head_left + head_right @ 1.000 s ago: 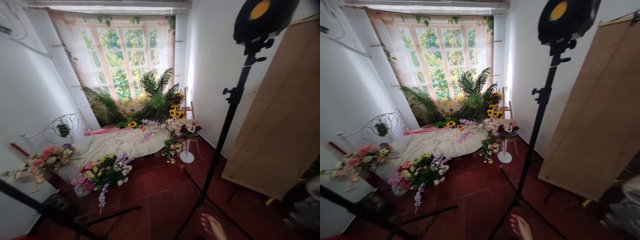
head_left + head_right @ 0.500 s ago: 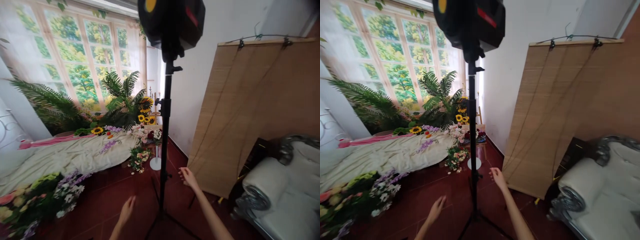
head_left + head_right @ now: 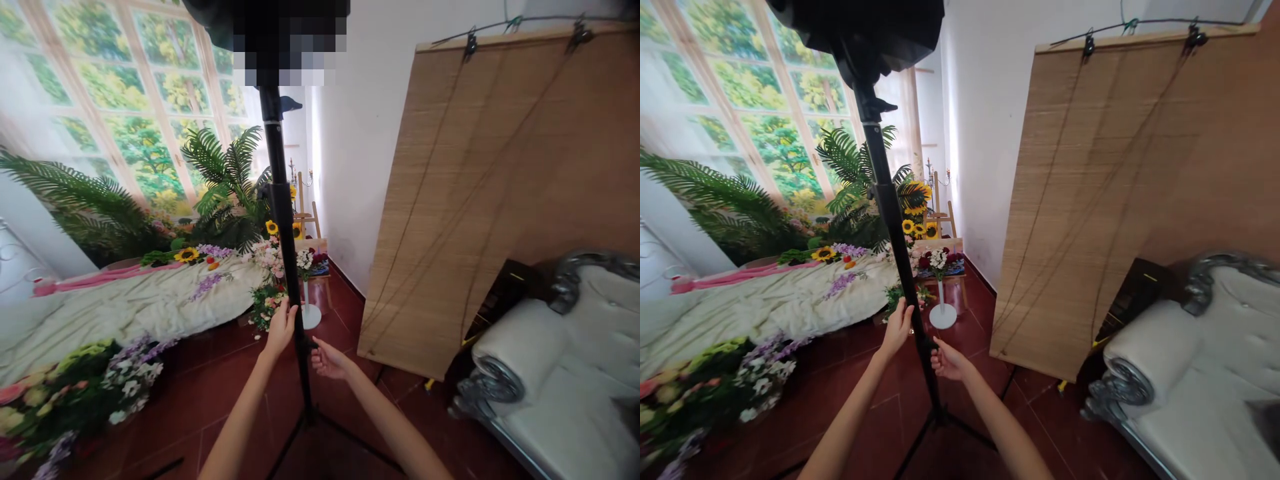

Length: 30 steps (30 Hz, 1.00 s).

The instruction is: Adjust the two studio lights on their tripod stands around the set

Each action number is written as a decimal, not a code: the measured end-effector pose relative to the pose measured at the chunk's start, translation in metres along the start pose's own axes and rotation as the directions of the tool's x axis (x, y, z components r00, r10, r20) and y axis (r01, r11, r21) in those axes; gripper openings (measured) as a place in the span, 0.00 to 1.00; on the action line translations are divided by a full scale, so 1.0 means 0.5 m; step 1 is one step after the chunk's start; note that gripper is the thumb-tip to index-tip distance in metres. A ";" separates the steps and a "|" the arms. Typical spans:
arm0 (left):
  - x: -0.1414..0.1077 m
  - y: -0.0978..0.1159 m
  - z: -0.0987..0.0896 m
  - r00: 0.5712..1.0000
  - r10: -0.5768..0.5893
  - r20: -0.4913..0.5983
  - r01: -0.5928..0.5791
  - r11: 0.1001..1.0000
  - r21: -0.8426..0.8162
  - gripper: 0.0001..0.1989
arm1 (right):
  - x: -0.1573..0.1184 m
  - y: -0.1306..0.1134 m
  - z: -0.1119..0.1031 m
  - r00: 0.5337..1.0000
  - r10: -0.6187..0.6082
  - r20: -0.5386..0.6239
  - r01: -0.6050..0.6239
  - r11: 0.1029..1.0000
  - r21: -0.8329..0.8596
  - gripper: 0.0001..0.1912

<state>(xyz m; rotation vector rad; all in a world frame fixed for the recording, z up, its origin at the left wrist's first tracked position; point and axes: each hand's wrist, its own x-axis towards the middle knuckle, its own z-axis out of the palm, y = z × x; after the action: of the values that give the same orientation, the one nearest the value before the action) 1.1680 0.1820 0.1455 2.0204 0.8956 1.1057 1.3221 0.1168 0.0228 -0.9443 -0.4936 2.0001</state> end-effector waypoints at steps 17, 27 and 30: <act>-0.018 0.036 -0.008 0.999 -0.034 0.009 0.033 0.993 0.111 0.20 | -0.004 0.017 0.039 0.990 -0.057 -0.125 0.088 0.964 0.252 0.21; -0.017 0.015 -0.003 1.000 0.005 0.013 -0.007 0.994 0.109 0.20 | 0.021 0.028 0.044 0.947 -0.232 -0.222 0.244 0.969 0.028 0.19; -0.015 0.020 -0.004 1.000 0.005 0.021 -0.007 0.994 0.109 0.19 | 0.021 0.036 0.044 0.918 -0.335 -0.211 0.307 0.939 -0.156 0.20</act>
<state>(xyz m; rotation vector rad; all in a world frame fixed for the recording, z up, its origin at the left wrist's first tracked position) 1.1655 0.1707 0.1509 2.1208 0.9588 1.0583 1.2921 0.1155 0.0207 -1.0813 -0.5992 1.5537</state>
